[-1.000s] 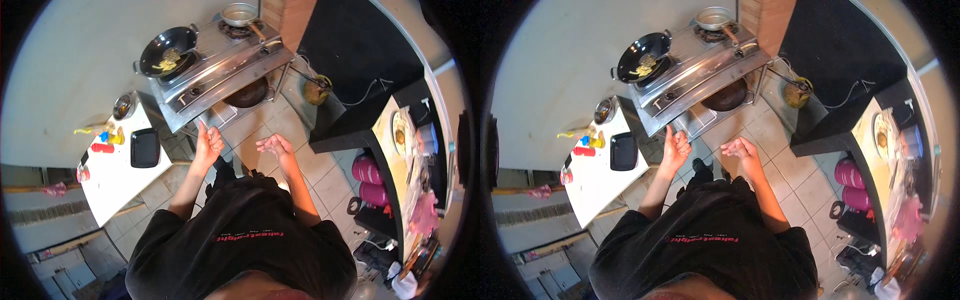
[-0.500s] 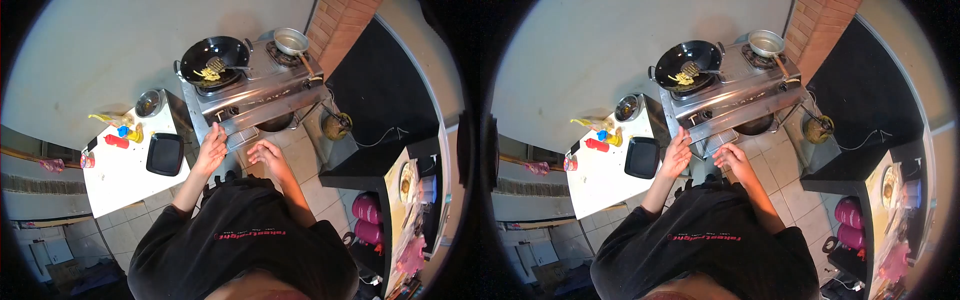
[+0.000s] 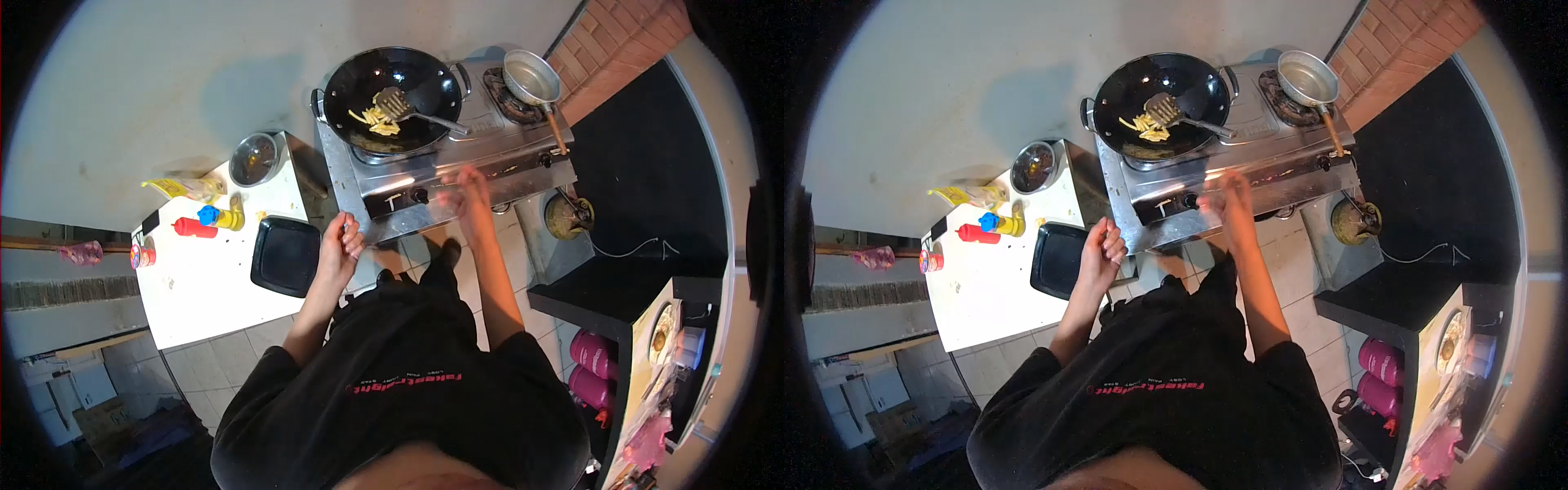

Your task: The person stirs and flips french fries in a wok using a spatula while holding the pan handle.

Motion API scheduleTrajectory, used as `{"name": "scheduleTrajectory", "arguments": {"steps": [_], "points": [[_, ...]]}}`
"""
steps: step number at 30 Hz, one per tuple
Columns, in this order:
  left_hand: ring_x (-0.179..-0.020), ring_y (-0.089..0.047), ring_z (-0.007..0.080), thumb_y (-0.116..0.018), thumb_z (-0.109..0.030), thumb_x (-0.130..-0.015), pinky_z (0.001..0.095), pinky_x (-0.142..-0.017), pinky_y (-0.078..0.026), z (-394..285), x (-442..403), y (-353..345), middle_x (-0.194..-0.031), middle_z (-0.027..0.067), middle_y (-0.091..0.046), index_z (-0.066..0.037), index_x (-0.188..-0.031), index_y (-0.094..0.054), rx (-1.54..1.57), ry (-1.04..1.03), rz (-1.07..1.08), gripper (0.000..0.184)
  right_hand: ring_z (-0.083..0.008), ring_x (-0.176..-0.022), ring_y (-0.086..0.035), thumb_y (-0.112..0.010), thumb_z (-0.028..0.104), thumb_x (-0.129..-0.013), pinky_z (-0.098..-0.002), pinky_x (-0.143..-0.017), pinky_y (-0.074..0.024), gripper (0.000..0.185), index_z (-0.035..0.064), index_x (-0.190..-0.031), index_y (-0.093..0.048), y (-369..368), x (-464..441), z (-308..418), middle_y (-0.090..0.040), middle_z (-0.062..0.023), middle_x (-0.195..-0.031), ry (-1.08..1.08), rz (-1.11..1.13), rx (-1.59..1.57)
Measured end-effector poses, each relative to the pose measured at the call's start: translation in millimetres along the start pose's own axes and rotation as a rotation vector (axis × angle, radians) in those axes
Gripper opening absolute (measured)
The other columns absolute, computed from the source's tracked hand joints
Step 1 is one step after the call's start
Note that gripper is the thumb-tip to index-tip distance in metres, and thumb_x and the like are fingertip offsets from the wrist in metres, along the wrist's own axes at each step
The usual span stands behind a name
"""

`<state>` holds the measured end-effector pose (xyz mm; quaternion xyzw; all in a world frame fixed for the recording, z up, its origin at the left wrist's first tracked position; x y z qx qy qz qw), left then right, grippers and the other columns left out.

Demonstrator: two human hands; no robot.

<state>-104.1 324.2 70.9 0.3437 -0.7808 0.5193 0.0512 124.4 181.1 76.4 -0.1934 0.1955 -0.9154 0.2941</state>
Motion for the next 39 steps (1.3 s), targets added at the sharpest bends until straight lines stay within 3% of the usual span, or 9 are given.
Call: {"name": "scheduleTrajectory", "arguments": {"steps": [7, 15, 21, 23, 25, 26, 29, 32, 39], "points": [[-0.05, -0.03, 0.0063, -0.05, -0.027, -0.104, 0.0248, -0.047, -0.028, -14, -32, -14, -0.062, -0.0056, -0.032, -0.011, -0.09, -0.051, 0.032, -0.069, 0.01, 0.021, -0.0218, -0.074, -0.069, -0.063, 0.023, -0.1, -0.0301, -0.062, -0.055, 0.052, 0.0073, -0.14, -0.034, -3, -90, 7, -0.058, -0.0137, -0.108, 0.188, -0.063, 0.073], [-0.049, -0.03, 0.0068, -0.049, -0.026, -0.104, 0.0248, -0.048, -0.028, -21, -52, -22, -0.062, -0.0051, -0.032, -0.01, -0.092, -0.051, 0.067, -0.076, -0.022, 0.02, -0.011, -0.06, -0.061, -0.066, 0.021, -0.098, -0.0233, -0.047, -0.0451, 0.034, 0.0042, -0.125, -0.056, -11, -126, 16, -0.059, -0.0058, -0.086, 0.282, -0.007, 0.294], [-0.05, -0.03, 0.0069, -0.049, -0.025, -0.104, 0.025, -0.049, -0.028, -17, -59, -17, -0.062, -0.0046, -0.032, -0.01, -0.092, -0.05, 0.121, -0.056, -0.035, 0.019, -0.0081, -0.056, -0.058, -0.069, 0.025, -0.096, -0.0212, -0.046, -0.0412, 0.03, 0.0054, -0.118, -0.061, -60, -161, 42, -0.059, -0.0029, -0.08, 0.211, 0.031, 0.6], [-0.051, -0.031, 0.007, -0.05, -0.024, -0.104, 0.0246, -0.049, -0.028, -17, -61, -18, -0.063, -0.0044, -0.033, -0.01, -0.092, -0.05, 0.147, -0.047, -0.022, 0.019, -0.0105, -0.054, -0.058, -0.068, 0.025, -0.096, -0.0259, -0.048, -0.0426, 0.025, 0.004, -0.109, -0.064, -68, -184, 40, -0.061, -0.0046, -0.072, 0.233, 0.081, 0.594], [-0.051, -0.03, 0.007, -0.05, -0.024, -0.104, 0.0245, -0.049, -0.028, -19, -63, -18, -0.063, -0.0044, -0.033, -0.01, -0.092, -0.05, 0.146, -0.054, -0.024, 0.019, -0.015, -0.054, -0.06, -0.067, 0.023, -0.096, -0.0321, -0.051, -0.0451, 0.022, 0.0008, -0.096, -0.065, -87, -192, 58, -0.062, -0.0098, -0.064, 0.589, 0.144, 0.896], [-0.051, -0.03, 0.007, -0.05, -0.024, -0.104, 0.0244, -0.049, -0.028, -20, -63, -17, -0.063, -0.0044, -0.033, -0.01, -0.092, -0.05, 0.141, -0.058, -0.025, 0.019, -0.0183, -0.055, -0.062, -0.066, 0.021, -0.094, -0.0353, -0.055, -0.0467, 0.024, -0.0009, -0.086, -0.064, -96, -189, 76, -0.06, -0.0147, -0.062, 0.6, 0.159, 0.949], [-0.051, -0.03, 0.007, -0.049, -0.024, -0.105, 0.024, -0.05, -0.028, -23, -65, -12, -0.063, -0.0044, -0.033, -0.009, -0.092, -0.05, 0.157, -0.072, -0.039, 0.019, -0.0416, -0.072, -0.066, -0.062, 0.033, -0.094, -0.0474, -0.069, -0.0521, 0.036, -0.0013, -0.085, -0.067, -132, -200, 133, -0.066, -0.023, -0.074, 0.741, 0.3, 1.37], [-0.051, -0.03, 0.007, -0.047, -0.023, -0.106, 0.0242, -0.049, -0.027, -24, -65, -8, -0.063, -0.0043, -0.033, -0.01, -0.093, -0.049, 0.188, -0.09, -0.035, 0.019, -0.0476, -0.08, -0.064, -0.06, 0.036, -0.094, -0.0521, -0.075, -0.0516, 0.04, -0.0031, -0.084, -0.067, -146, -211, 145, -0.067, -0.0255, -0.079, 0.741, 0.393, 1.524], [-0.05, -0.03, 0.0073, -0.047, -0.024, -0.106, 0.0242, -0.048, -0.028, -27, -58, 1, -0.062, -0.0045, -0.033, -0.01, -0.093, -0.049, 0.249, -0.146, -0.087, 0.019, -0.0447, -0.078, -0.065, -0.062, 0.03, -0.092, -0.05, -0.072, -0.0524, 0.034, -0.003, -0.086, -0.066, -118, -210, 109, -0.067, -0.0238, -0.078, 0.646, 0.301, 1.561]]}}
Point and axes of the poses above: each hand's wrist, its own x-axis away from the middle knuckle, its own y-axis out of the back of the hand, z = x × y, the point moved 3 cm from there along -x, towards the middle knuckle
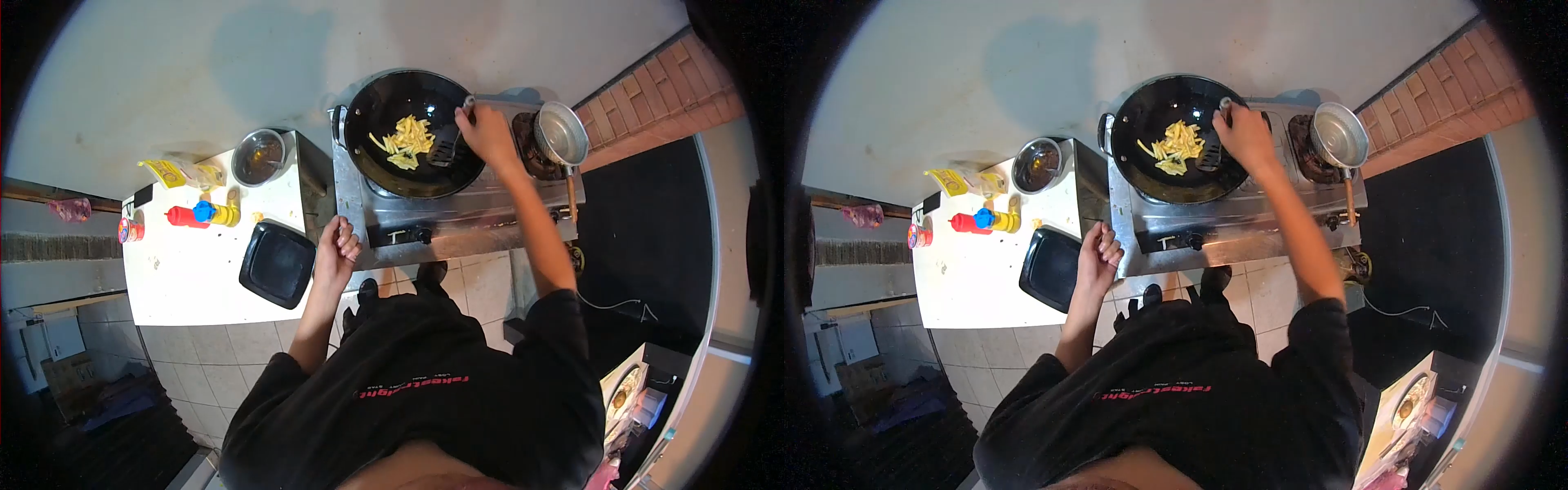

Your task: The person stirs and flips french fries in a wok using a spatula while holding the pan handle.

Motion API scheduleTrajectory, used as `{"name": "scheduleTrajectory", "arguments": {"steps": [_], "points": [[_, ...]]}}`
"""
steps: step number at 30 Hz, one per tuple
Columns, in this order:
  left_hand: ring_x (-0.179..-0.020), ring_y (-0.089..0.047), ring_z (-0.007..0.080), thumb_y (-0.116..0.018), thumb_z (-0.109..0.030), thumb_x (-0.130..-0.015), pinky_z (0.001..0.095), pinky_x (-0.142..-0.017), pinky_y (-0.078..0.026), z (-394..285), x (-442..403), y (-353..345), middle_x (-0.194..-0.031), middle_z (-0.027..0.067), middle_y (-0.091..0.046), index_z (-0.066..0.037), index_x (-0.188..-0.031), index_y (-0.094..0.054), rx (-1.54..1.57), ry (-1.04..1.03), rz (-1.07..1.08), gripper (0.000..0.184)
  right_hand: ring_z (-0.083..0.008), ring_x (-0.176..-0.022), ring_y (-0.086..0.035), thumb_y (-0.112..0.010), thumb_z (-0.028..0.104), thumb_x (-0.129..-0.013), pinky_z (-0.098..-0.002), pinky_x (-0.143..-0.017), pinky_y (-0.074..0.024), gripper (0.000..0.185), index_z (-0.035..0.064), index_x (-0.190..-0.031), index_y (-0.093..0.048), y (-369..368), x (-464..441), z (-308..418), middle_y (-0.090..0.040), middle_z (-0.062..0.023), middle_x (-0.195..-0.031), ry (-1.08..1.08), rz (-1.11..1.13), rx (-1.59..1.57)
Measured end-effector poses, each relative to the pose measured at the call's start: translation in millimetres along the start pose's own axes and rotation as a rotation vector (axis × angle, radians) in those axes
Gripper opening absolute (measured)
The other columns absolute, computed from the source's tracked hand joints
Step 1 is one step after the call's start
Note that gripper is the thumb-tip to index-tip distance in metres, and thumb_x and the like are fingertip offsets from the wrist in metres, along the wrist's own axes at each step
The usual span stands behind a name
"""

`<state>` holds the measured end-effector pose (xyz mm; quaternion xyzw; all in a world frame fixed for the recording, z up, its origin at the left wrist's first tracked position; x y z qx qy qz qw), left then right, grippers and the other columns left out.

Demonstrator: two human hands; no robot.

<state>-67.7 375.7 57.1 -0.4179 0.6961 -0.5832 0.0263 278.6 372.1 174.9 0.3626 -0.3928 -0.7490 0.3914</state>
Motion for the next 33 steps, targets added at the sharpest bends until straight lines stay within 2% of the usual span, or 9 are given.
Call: {"name": "scheduleTrajectory", "arguments": {"steps": [2, 6, 9, 13, 19, 21, 22, 28, 33], "points": [[-0.05, -0.03, 0.0073, -0.047, -0.024, -0.106, 0.0243, -0.048, -0.028, -2, 1, 3, -0.062, -0.0045, -0.033, -0.01, -0.093, -0.049, 0.002, -0.022, 0.0, 0.019, -0.0436, -0.074, -0.066, -0.063, 0.025, -0.092, -0.0466, -0.069, -0.0529, 0.028, -0.0024, -0.087, -0.066, -13, 16, -14, -0.067, -0.0233, -0.077, -0.033, -0.224, -0.223], [-0.05, -0.03, 0.0075, -0.046, -0.023, -0.106, 0.0246, -0.047, -0.029, -9, 6, 4, -0.062, -0.0045, -0.032, -0.01, -0.091, -0.05, -0.013, -0.058, -0.035, 0.02, -0.0255, -0.063, -0.07, -0.061, 0.022, -0.096, -0.0353, -0.062, -0.0541, 0.026, -0.0036, -0.095, -0.067, -38, 34, -37, -0.069, -0.0152, -0.072, -0.316, -0.181, -0.531], [-0.05, -0.031, 0.0075, -0.045, -0.023, -0.106, 0.0244, -0.048, -0.03, -9, 7, 2, -0.062, -0.0043, -0.033, -0.01, -0.091, -0.049, -0.011, -0.066, -0.036, 0.02, -0.0179, -0.064, -0.07, -0.06, 0.02, -0.099, -0.0309, -0.062, -0.0555, 0.024, -0.0029, -0.099, -0.067, -63, 31, -57, -0.07, -0.0124, -0.074, -0.325, -0.226, -0.761], [-0.051, -0.031, 0.0075, -0.045, -0.023, -0.106, 0.0243, -0.048, -0.03, -6, 3, -2, -0.063, -0.004, -0.033, -0.01, -0.092, -0.049, -0.011, -0.071, -0.021, 0.019, -0.0185, -0.067, -0.071, -0.059, 0.018, -0.099, -0.0293, -0.064, -0.0567, 0.022, -0.002, -0.1, -0.068, -73, 25, -61, -0.071, -0.0138, -0.078, -0.342, -0.224, -0.929], [-0.052, -0.03, 0.0073, -0.046, -0.024, -0.106, 0.0241, -0.049, -0.029, -3, 0, -7, -0.063, -0.0043, -0.032, -0.01, -0.092, -0.049, -0.017, -0.057, -0.006, 0.02, -0.0209, -0.071, -0.071, -0.06, 0.014, -0.096, -0.0327, -0.064, -0.0549, 0.017, -0.0018, -0.103, -0.065, -30, 29, -8, -0.07, -0.0145, -0.08, -0.084, -0.224, -0.667], [-0.052, -0.03, 0.007, -0.047, -0.025, -0.106, 0.024, -0.049, -0.028, -2, -3, -6, -0.063, -0.0047, -0.031, -0.01, -0.092, -0.05, -0.029, -0.049, -0.009, 0.021, -0.0294, -0.073, -0.068, -0.064, 0.011, -0.092, -0.0362, -0.063, -0.0529, 0.014, 0.0, -0.102, -0.064, -15, 36, 28, -0.066, -0.0161, -0.083, 0.287, -0.212, -0.422], [-0.052, -0.03, 0.0069, -0.047, -0.024, -0.106, 0.024, -0.049, -0.028, -1, -5, -4, -0.063, -0.0048, -0.031, -0.01, -0.092, -0.05, -0.026, -0.047, 0.001, 0.021, -0.0364, -0.076, -0.064, -0.066, 0.01, -0.09, -0.0399, -0.065, -0.0529, 0.017, 0.0023, -0.104, -0.062, -16, 42, 38, -0.06, -0.0171, -0.087, 0.255, -0.083, -0.41], [-0.051, -0.03, 0.007, -0.048, -0.023, -0.106, 0.024, -0.049, -0.028, -1, -10, -9, -0.063, -0.0044, -0.032, -0.01, -0.092, -0.049, 0.022, -0.029, 0.015, 0.019, -0.0359, -0.081, -0.064, -0.067, 0.01, -0.089, -0.0436, -0.07, -0.054, 0.024, 0.0064, -0.112, -0.061, -3, 74, 69, -0.056, -0.0143, -0.096, 0.585, 0.023, -0.16], [-0.051, -0.03, 0.0064, -0.049, -0.023, -0.105, 0.0236, -0.05, -0.028, 0, -10, -3, -0.063, -0.005, -0.033, -0.01, -0.091, -0.051, 0.02, -0.018, 0.045, 0.019, -0.0341, -0.087, -0.065, -0.067, 0.013, -0.09, -0.0427, -0.074, -0.0545, 0.03, 0.0062, -0.118, -0.059, 6, 93, 65, -0.056, -0.0137, -0.101, 0.638, 0.109, -0.074]]}}
Point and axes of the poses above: each hand's wrist, its own x-axis away from the middle knuckle, its own y-axis out of the back of the hand, z = x × y, the point moved 3 cm from there along -x, towards the middle knuckle
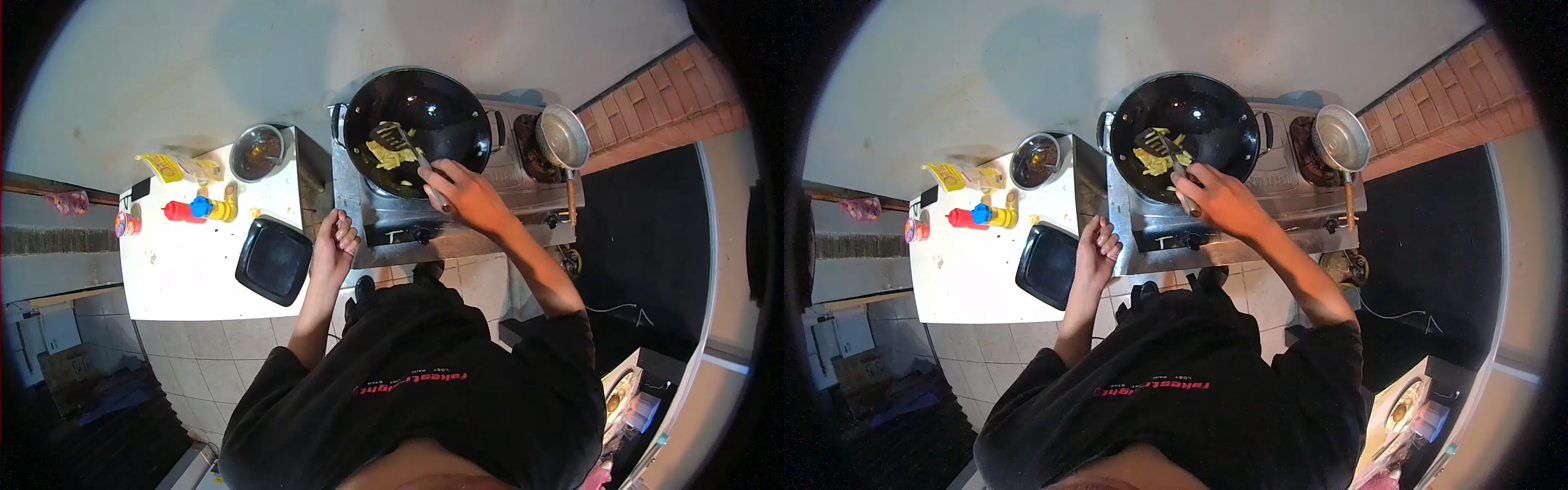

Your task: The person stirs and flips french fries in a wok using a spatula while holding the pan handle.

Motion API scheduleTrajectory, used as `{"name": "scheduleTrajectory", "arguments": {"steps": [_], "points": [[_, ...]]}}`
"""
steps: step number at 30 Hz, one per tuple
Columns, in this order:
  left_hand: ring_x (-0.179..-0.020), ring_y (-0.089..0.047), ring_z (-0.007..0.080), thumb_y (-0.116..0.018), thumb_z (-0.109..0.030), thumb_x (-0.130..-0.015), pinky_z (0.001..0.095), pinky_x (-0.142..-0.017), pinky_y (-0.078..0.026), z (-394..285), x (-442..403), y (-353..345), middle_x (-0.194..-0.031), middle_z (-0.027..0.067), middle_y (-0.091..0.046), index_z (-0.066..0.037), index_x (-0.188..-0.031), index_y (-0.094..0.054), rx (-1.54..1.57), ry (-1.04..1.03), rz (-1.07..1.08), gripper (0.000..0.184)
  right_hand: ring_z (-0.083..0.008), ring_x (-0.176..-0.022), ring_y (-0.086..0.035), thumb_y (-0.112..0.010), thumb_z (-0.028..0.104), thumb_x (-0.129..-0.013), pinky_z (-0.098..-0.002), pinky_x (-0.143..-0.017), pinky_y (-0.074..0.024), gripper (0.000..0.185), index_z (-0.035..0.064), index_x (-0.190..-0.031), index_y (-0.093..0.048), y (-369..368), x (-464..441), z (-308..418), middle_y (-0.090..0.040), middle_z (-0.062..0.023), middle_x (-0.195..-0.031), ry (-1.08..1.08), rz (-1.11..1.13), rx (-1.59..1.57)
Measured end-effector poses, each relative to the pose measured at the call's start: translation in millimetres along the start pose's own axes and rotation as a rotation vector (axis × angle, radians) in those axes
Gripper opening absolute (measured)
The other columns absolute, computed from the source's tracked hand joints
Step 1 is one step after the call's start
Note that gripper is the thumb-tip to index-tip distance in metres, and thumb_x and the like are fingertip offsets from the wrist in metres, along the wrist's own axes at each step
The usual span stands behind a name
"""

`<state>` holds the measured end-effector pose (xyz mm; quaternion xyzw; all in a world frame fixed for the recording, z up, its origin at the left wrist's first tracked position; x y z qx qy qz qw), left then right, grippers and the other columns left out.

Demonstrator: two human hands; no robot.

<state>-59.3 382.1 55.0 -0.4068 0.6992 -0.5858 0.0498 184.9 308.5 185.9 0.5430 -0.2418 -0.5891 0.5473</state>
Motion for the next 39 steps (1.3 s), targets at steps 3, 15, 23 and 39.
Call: {"name": "scheduleTrajectory", "arguments": {"steps": [3, 15, 23, 39], "points": [[-0.051, -0.03, 0.0063, -0.05, -0.023, -0.105, 0.0237, -0.049, -0.028, 2, -1, 4, -0.063, -0.005, -0.033, -0.01, -0.091, -0.051, 0.013, 0.003, -0.003, 0.019, -0.0335, -0.088, -0.065, -0.067, 0.012, -0.089, -0.0431, -0.074, -0.0548, 0.03, 0.0055, -0.118, -0.059, 1, 4, 6, -0.057, -0.0134, -0.101, -0.063, 0.013, -0.07], [-0.051, -0.029, 0.0065, -0.049, -0.024, -0.105, 0.0238, -0.05, -0.028, 0, 10, 0, -0.064, -0.0049, -0.032, -0.01, -0.091, -0.05, -0.024, -0.03, -0.045, 0.02, -0.0378, -0.072, -0.068, -0.064, 0.019, -0.092, -0.0432, -0.063, -0.0538, 0.019, 0.0028, -0.101, -0.06, 29, 1, -39, -0.067, -0.0196, -0.085, -0.341, -0.262, -0.13], [-0.051, -0.029, 0.0067, -0.047, -0.025, -0.106, 0.0241, -0.049, -0.028, 10, 14, 0, -0.064, -0.005, -0.031, -0.01, -0.091, -0.05, -0.033, -0.033, -0.056, 0.021, -0.0422, -0.069, -0.066, -0.067, 0.029, -0.089, -0.0468, -0.065, -0.0541, 0.03, -0.0002, -0.081, -0.069, 70, -53, -95, -0.064, -0.0222, -0.065, -0.5, -0.197, 0.074], [-0.053, -0.031, 0.0071, -0.047, -0.023, -0.106, 0.0243, -0.049, -0.028, 7, 30, -4, -0.064, -0.0045, -0.032, -0.011, -0.09, -0.049, -0.014, -0.167, -0.122, 0.02, -0.0198, -0.062, -0.069, -0.061, 0.02, -0.098, -0.0312, -0.058, -0.0559, 0.02, 0.0008, -0.095, -0.065, -42, -3, -170, -0.068, -0.0112, -0.071, -0.728, -0.416, -0.631]]}}
Point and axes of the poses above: each hand's wrist, its own x-axis away from the middle knuckle, its own y-axis out of the back of the hand, z = x × y, the point moved 3 cm from there along -x, towards the middle knuckle
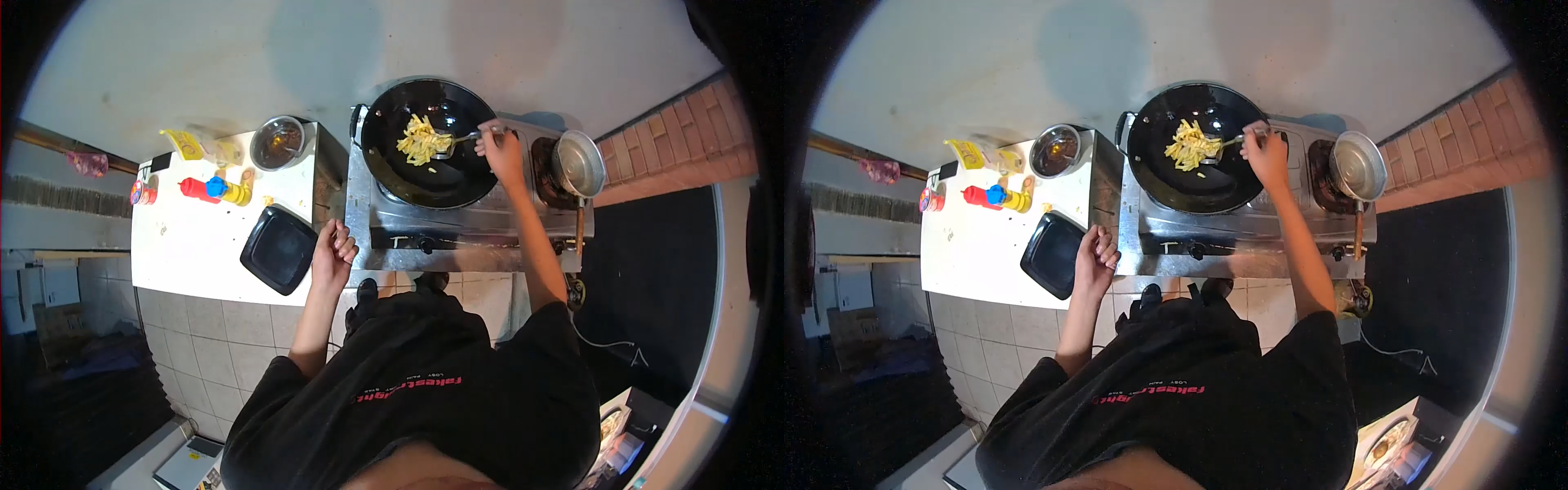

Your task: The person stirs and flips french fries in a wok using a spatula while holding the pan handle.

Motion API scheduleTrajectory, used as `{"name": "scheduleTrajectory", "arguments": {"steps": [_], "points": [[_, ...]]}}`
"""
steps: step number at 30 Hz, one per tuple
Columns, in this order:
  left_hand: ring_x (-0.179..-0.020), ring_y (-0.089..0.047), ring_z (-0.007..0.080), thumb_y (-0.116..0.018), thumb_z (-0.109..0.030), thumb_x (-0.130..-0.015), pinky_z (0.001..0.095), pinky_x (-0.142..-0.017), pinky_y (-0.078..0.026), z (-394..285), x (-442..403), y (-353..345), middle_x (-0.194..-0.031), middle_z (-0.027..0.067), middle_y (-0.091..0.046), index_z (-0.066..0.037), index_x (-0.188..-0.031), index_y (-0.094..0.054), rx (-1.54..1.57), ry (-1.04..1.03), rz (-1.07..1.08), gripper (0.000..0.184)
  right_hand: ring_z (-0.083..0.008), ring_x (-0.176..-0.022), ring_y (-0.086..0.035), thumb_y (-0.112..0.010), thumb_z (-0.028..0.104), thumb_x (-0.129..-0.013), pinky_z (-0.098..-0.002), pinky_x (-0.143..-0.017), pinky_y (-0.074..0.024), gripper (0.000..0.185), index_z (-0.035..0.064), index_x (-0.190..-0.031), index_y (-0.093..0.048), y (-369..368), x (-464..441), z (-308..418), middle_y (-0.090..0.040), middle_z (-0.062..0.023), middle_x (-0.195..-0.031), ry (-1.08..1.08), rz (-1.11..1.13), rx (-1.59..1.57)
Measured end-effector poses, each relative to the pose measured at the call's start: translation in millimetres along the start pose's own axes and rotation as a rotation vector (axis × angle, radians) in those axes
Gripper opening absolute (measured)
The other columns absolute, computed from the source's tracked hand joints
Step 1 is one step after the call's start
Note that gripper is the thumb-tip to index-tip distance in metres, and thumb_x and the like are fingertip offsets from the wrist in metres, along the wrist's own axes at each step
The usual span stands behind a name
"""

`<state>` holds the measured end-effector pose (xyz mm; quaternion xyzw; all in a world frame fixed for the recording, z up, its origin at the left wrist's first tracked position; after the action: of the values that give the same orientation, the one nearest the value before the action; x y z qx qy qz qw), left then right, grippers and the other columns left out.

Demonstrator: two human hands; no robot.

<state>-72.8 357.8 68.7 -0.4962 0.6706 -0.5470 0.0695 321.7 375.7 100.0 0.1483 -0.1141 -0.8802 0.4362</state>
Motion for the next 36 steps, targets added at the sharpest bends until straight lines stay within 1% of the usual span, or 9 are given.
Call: {"name": "scheduleTrajectory", "arguments": {"steps": [1, 6, 9, 12, 13, 17, 21, 28, 36], "points": [[-0.054, -0.029, 0.0068, -0.047, -0.024, -0.105, 0.0243, -0.049, -0.027, 1, 2, -3, -0.065, -0.0049, -0.032, -0.011, -0.09, -0.05, -0.004, -0.017, -0.006, 0.02, -0.0144, -0.064, -0.069, -0.058, 0.018, -0.101, -0.0269, -0.056, -0.0556, 0.019, 0.0003, -0.1, -0.065, -2, 2, -10, -0.069, -0.0088, -0.073, -0.027, -0.006, -0.105], [-0.054, -0.029, 0.0069, -0.048, -0.024, -0.105, 0.0244, -0.05, -0.028, 11, 4, -11, -0.065, -0.005, -0.033, -0.011, -0.091, -0.05, 0.001, -0.019, -0.02, 0.019, -0.0188, -0.067, -0.071, -0.053, 0.018, -0.104, -0.0294, -0.062, -0.0577, 0.023, -0.0015, -0.105, -0.064, 0, 9, -7, -0.07, -0.0151, -0.08, 0.001, 0.033, -0.112], [-0.053, -0.029, 0.0069, -0.049, -0.024, -0.105, 0.0245, -0.05, -0.028, 14, -3, -15, -0.065, -0.0049, -0.033, -0.011, -0.091, -0.051, -0.02, -0.003, 0.002, 0.019, -0.0149, -0.064, -0.069, -0.06, 0.016, -0.099, -0.0295, -0.061, -0.0531, 0.015, 0.0021, -0.101, -0.066, -2, 17, 42, -0.066, -0.0091, -0.069, 0.198, 0.023, 0.025], [-0.053, -0.029, 0.0071, -0.05, -0.023, -0.104, 0.0247, -0.05, -0.028, 16, -7, -22, -0.065, -0.0047, -0.033, -0.011, -0.091, -0.05, -0.021, 0.028, 0.028, 0.019, -0.0283, -0.066, -0.066, -0.061, 0.013, -0.095, -0.0369, -0.061, -0.0515, 0.012, 0.0026, -0.1, -0.065, -6, 38, 92, -0.063, -0.0167, -0.081, 0.522, 0.109, 0.217], [-0.053, -0.029, 0.0071, -0.05, -0.023, -0.104, 0.0246, -0.05, -0.028, 16, -8, -25, -0.065, -0.0047, -0.033, -0.011, -0.09, -0.05, -0.021, 0.036, 0.034, 0.019, -0.0326, -0.072, -0.066, -0.062, 0.013, -0.094, -0.04, -0.063, -0.052, 0.012, 0.003, -0.102, -0.064, -9, 47, 100, -0.06, -0.0176, -0.087, 0.49, 0.198, 0.245], [-0.053, -0.029, 0.0069, -0.048, -0.024, -0.105, 0.0245, -0.05, -0.027, 9, -12, -34, -0.065, -0.0047, -0.032, -0.011, -0.091, -0.049, -0.029, 0.029, 0.057, 0.019, -0.0355, -0.077, -0.063, -0.066, 0.013, -0.09, -0.0455, -0.067, -0.0532, 0.018, 0.006, -0.106, -0.06, -21, 76, 107, -0.054, -0.0151, -0.091, 0.678, 0.335, 0.432], [-0.054, -0.029, 0.0065, -0.048, -0.024, -0.106, 0.0241, -0.05, -0.027, 7, -14, -25, -0.065, -0.0049, -0.031, -0.011, -0.091, -0.049, -0.019, 0.036, 0.081, 0.02, -0.0315, -0.085, -0.064, -0.069, 0.016, -0.087, -0.0421, -0.069, -0.0549, 0.027, 0.0098, -0.113, -0.062, -18, 98, 113, -0.053, -0.0125, -0.097, 0.796, 0.439, 0.543], [-0.051, -0.03, 0.0068, -0.045, -0.023, -0.106, 0.0235, -0.048, -0.029, 6, -13, -23, -0.063, -0.0047, -0.031, -0.01, -0.093, -0.048, 0.023, 0.035, 0.083, 0.019, -0.0312, -0.086, -0.064, -0.069, 0.016, -0.088, -0.0408, -0.07, -0.0559, 0.024, 0.0079, -0.11, -0.063, -8, 112, 131, -0.055, -0.0122, -0.095, 0.809, 0.405, 0.565], [-0.052, -0.028, 0.0063, -0.048, -0.024, -0.105, 0.0238, -0.049, -0.028, 0, -6, -13, -0.064, -0.0052, -0.03, -0.011, -0.091, -0.048, 0.006, 0.012, 0.052, 0.019, -0.0345, -0.082, -0.063, -0.067, 0.014, -0.09, -0.0448, -0.07, -0.0535, 0.018, 0.0067, -0.106, -0.064, -10, 102, 99, -0.055, -0.0127, -0.09, 0.601, 0.357, 0.546]]}}
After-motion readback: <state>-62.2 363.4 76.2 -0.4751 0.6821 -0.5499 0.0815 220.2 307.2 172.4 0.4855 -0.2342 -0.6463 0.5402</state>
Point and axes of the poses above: each hand's wrist, its own x-axis away from the middle knuckle, its own y-axis out of the back of the hand, z = x × y, the point moved 3 cm from there along -x, towards the middle knuckle
